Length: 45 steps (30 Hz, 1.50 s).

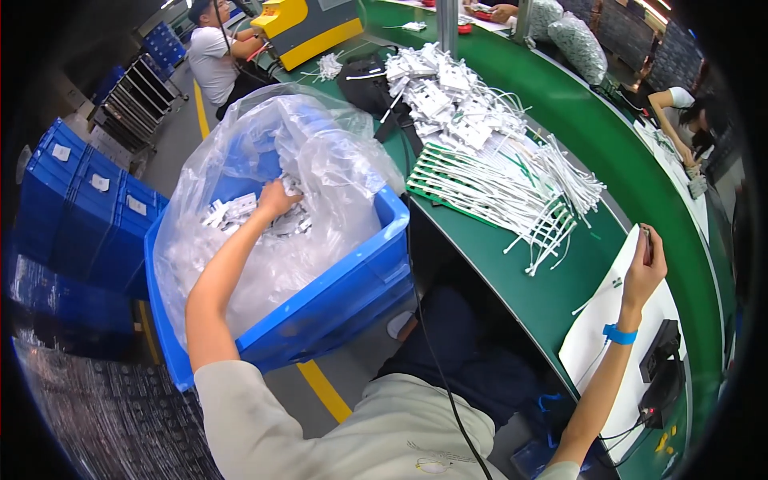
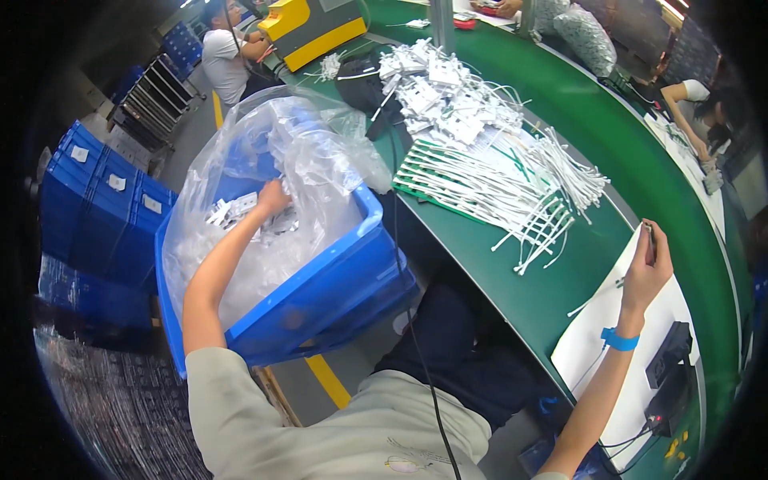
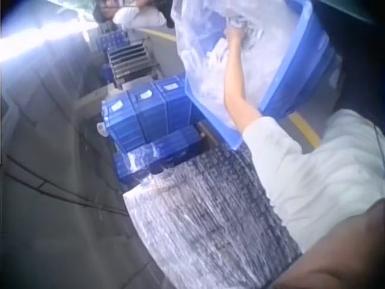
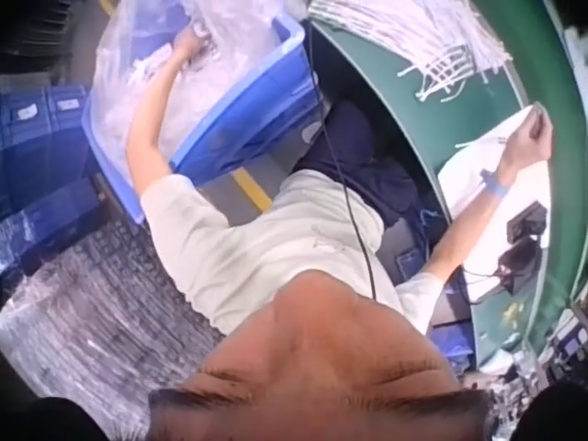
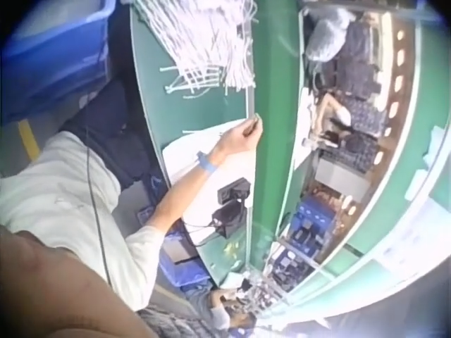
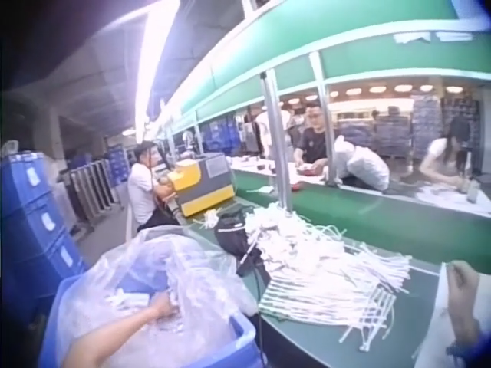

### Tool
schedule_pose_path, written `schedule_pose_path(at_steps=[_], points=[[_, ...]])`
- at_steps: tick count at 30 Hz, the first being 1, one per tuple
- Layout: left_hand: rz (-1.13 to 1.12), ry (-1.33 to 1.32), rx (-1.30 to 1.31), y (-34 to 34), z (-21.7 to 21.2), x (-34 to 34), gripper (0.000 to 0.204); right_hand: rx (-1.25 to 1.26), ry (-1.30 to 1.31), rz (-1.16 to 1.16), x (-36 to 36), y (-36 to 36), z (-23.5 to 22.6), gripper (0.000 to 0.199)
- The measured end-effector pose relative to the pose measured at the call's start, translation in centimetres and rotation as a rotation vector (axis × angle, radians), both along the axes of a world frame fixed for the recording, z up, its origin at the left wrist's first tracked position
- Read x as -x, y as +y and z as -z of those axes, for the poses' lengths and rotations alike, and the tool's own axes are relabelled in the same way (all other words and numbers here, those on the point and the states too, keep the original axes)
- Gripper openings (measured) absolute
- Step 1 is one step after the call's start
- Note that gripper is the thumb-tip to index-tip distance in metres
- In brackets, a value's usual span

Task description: Soldering wires onto a small electronic circuit board component at an assembly line workstation.

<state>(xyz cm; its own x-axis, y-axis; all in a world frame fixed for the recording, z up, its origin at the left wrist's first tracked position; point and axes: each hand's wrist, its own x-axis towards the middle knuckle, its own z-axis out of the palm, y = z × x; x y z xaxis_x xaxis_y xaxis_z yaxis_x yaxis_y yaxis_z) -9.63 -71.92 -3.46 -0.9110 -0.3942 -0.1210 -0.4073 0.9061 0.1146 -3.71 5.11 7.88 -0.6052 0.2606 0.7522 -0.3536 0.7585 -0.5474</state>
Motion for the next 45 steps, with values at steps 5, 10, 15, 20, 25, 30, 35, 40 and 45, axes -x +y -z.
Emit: schedule_pose_path(at_steps=[5, 10, 15, 20, 25, 30, 35, 40, 45], points=[[-0.03, 0.091, -0.157, -2.1, 1.4, 2.5, 0.056, 0.054, -0.011, 0.059, -1.8, 0.8, -0.6, 0.017], [-0.042, 0.249, -0.412, -4.0, 2.3, 1.1, 0.019, -0.031, 0.011, -0.084, -2.2, -2.1, -1.0, 0.017], [0.006, 0.213, -0.509, -5.9, -10.0, -3.3, 0.02, 0.3, -0.277, -0.127, -6.0, -0.9, -2.6, 0.025], [0.253, 0.503, -0.742, 9.4, -26.1, -9.2, 0.04, 0.383, -0.316, -0.208, -8.2, -1.1, -3.2, 0.026], [0.692, 0.085, -1.154, 33.0, -25.8, -9.1, 0.053, 0.387, -0.274, -0.353, -10.0, -6.1, -5.9, 0.028], [0.747, -0.262, -1.535, 44.6, -23.4, -9.5, 0.047, 0.381, -0.119, -0.328, -12.1, -9.0, -7.8, 0.023], [0.896, -0.249, -1.526, 48.8, -21.1, -9.4, 0.049, 0.414, -0.102, -0.317, -12.9, -8.4, -7.9, 0.016], [0.907, -0.335, -1.54, 49.8, -19.3, -10.2, 0.048, 0.298, -0.084, -0.218, -13.5, -8.5, -7.6, 0.013], [0.875, -0.355, -1.553, 49.4, -18.6, -10.0, 0.046, 0.365, -0.191, -0.199, -13.1, -9.3, -6.6, 0.012]])
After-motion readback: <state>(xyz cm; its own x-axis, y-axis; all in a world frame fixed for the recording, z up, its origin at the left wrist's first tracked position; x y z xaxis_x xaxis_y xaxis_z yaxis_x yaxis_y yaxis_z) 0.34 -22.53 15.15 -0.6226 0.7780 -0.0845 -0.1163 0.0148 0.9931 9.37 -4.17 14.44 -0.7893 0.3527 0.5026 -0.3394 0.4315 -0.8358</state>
